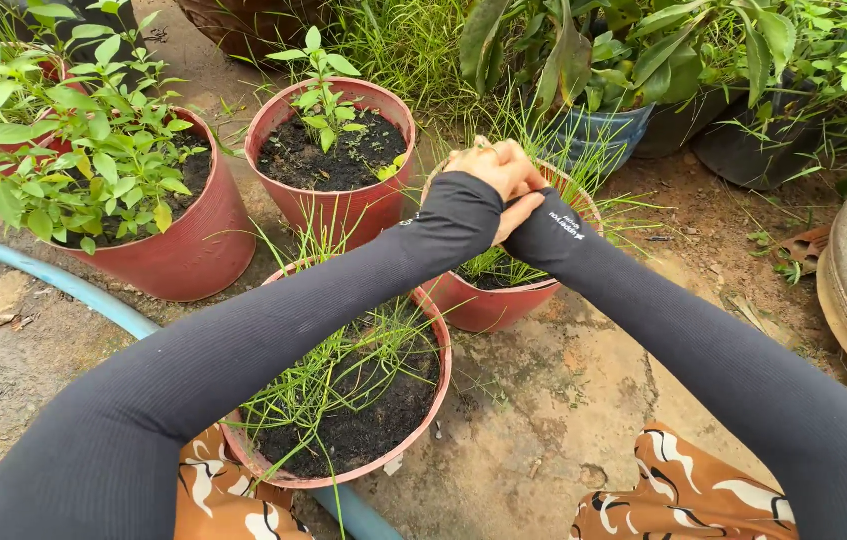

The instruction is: Picking weeds and tending to potted plants in an outdoor area.

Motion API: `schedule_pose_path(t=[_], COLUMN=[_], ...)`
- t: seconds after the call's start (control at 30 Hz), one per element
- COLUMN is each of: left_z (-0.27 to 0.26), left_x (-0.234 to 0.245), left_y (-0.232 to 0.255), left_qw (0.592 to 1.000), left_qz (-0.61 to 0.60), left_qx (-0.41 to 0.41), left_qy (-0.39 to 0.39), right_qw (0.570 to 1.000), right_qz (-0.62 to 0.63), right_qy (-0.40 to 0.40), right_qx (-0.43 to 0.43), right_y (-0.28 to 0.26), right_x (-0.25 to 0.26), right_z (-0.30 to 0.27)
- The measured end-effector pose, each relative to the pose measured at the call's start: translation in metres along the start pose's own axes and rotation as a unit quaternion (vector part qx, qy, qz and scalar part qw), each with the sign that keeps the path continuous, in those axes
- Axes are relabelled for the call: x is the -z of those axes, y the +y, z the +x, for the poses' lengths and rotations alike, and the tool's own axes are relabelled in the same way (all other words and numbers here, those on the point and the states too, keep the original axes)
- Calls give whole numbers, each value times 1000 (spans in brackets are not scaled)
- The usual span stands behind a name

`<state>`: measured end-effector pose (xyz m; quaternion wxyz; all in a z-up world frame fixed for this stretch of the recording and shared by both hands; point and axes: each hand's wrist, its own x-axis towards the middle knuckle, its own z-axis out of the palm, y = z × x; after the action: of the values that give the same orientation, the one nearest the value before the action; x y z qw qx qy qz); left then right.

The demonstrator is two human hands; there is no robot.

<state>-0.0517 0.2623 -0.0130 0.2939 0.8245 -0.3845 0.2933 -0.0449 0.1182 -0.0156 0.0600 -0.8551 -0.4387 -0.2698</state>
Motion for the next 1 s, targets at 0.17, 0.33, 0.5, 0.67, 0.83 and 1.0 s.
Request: schedule_pose_path(t=[0.17,0.33,0.5,0.67,0.83,1.0], left_z=[-1,16,-19,-58,-64,-85], left_x=[-65,-85,-75,-65,-16,2], left_y=[-51,-107,-115,-95,-33,-49], left_qw=[976,873,943,951,922,917], left_qz=[-79,-248,-153,-179,-100,0], left_qx=[196,411,294,117,53,-38], left_qy=[-58,-87,27,-221,-371,-398], right_qw=[979,934,970,877,858,850], right_qz=[189,336,200,302,322,298], right_qy=[16,29,-75,-90,-82,-277], right_qx=[-68,-116,-115,-362,-391,-335], right_y=[0,-17,31,63,58,35], right_x=[-8,18,19,-1,4,4], right_z=[2,13,-26,-51,-45,-50])
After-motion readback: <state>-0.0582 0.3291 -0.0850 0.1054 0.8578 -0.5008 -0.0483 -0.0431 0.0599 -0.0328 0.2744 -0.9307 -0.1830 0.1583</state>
